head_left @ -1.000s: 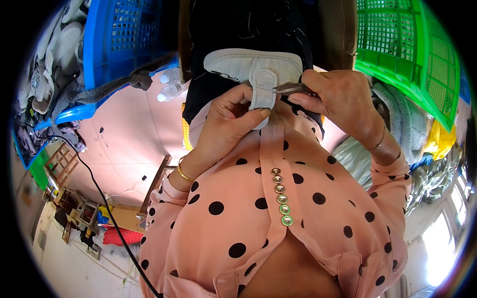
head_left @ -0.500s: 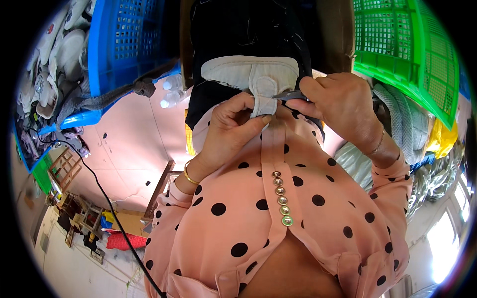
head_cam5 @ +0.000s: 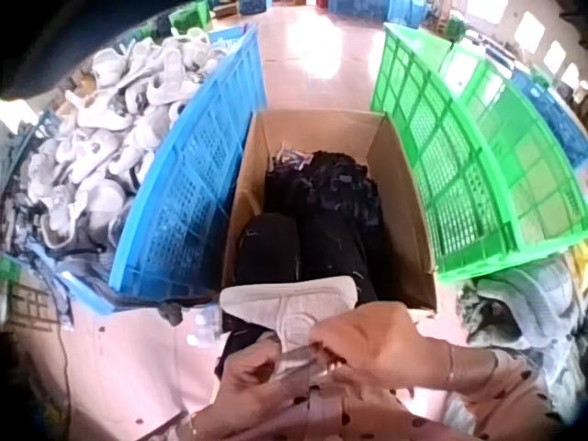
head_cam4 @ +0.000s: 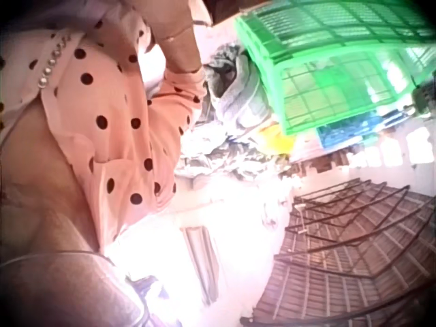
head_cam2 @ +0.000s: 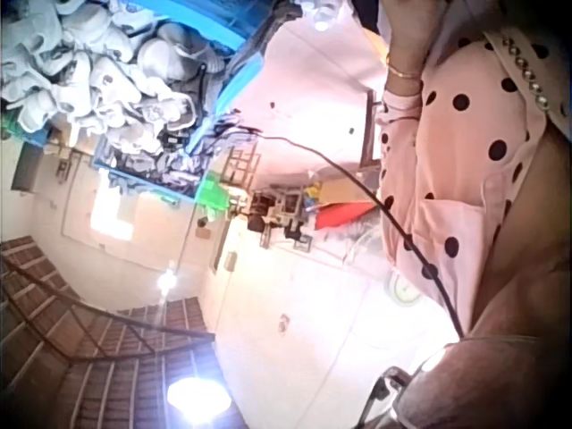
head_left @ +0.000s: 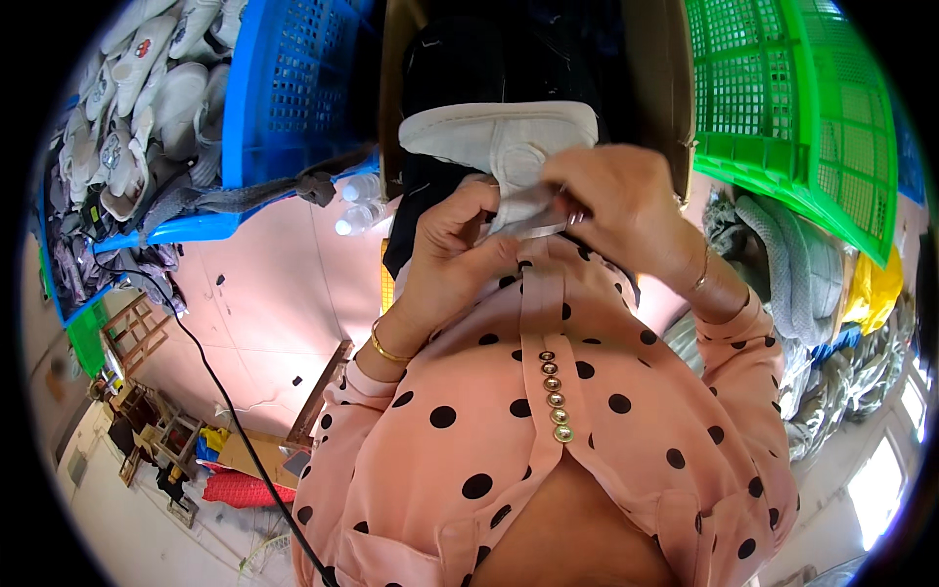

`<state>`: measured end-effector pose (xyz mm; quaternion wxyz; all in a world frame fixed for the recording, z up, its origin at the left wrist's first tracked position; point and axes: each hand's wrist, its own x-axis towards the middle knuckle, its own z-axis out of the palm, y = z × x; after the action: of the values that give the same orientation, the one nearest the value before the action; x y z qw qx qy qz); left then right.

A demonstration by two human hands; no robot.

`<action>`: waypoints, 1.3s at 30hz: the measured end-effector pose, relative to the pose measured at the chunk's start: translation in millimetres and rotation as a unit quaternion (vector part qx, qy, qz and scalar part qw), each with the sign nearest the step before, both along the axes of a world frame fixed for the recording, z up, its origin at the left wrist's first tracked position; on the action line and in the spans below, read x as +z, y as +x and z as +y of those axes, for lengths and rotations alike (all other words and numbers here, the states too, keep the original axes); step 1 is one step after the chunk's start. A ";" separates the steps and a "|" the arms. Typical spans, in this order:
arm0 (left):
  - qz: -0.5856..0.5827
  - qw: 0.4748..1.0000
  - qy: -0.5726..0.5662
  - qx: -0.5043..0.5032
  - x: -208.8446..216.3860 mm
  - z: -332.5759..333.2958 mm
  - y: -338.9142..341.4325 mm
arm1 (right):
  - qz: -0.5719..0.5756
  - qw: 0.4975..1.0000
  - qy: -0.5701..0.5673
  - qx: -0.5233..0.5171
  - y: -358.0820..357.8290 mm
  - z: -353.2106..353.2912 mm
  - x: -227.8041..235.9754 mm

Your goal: The person uses a pair of scissors to trim excess fabric and threads from the edges of white slip-on shoes. They handle the shoes one at a time, picking them from a blue basket, trimming the material, and placing them into a green basket.

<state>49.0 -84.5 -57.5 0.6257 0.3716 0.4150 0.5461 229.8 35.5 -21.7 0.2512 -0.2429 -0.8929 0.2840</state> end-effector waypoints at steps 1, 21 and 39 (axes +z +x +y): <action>0.009 1.000 0.014 0.010 1.9 3.7 -1.6 | -0.006 0.997 0.036 -0.063 1.0 9.0 -2.4; 0.306 0.934 0.176 0.052 17.3 20.8 -19.2 | 0.046 0.956 -0.263 0.120 -29.7 18.5 35.1; 0.331 0.905 0.219 0.153 26.5 24.1 -13.6 | -0.059 0.985 0.145 -0.073 -17.6 5.0 33.1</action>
<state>35.5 -60.3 -31.0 0.2635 0.5908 0.5198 0.5580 212.2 40.5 11.4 0.2507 -0.2851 -0.9177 0.1171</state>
